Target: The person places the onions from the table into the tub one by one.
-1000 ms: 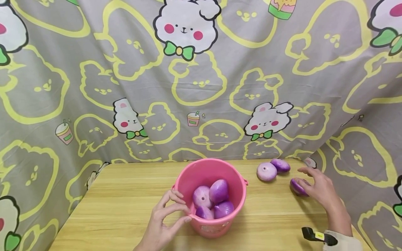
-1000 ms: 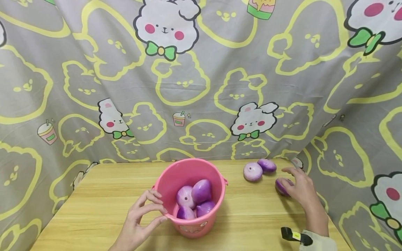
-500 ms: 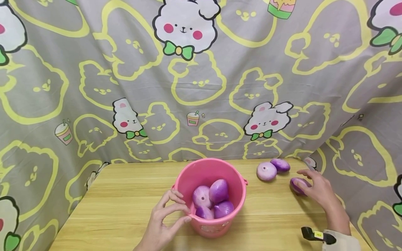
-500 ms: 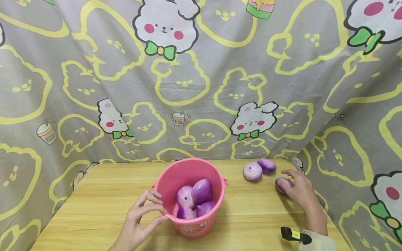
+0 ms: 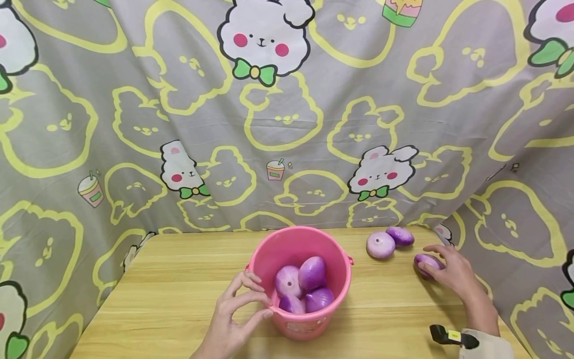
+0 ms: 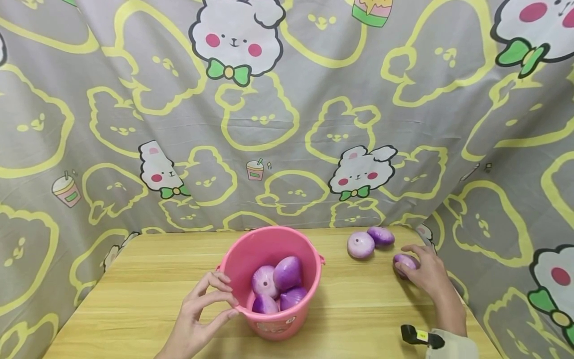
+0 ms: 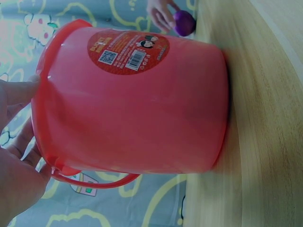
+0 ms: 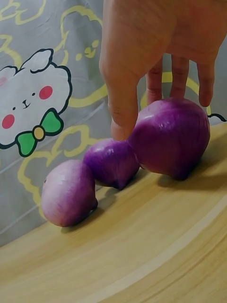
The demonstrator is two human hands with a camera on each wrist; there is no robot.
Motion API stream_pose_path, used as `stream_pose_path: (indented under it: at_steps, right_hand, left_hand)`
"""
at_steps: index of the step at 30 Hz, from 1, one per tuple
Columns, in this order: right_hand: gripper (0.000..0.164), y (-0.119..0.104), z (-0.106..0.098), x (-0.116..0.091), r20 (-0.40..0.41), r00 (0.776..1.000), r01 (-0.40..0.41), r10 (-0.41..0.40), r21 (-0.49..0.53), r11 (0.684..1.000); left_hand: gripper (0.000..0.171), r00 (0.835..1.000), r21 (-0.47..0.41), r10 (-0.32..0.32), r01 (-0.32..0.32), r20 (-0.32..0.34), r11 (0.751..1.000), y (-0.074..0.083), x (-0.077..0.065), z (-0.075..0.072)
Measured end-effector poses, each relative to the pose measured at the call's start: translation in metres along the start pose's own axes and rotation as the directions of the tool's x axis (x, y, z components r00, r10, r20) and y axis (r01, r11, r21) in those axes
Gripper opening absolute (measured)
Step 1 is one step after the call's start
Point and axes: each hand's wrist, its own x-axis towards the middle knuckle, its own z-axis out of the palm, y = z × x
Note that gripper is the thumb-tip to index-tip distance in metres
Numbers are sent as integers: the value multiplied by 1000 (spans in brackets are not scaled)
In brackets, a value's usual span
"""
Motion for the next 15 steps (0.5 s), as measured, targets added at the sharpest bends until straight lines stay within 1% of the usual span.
stream_pose_path:
  at_steps: [8,15]
  right_hand:
    - [47,6,4,-1,29,999,-21,20,22,1000]
    - [43,12,8,-2,18,1000,-2,1,34,999]
  left_hand:
    - [16,1000,2,6,-6,0,1000,0,0,0]
    - [16,1000,3,8,-8,1,1000,1,1,0]
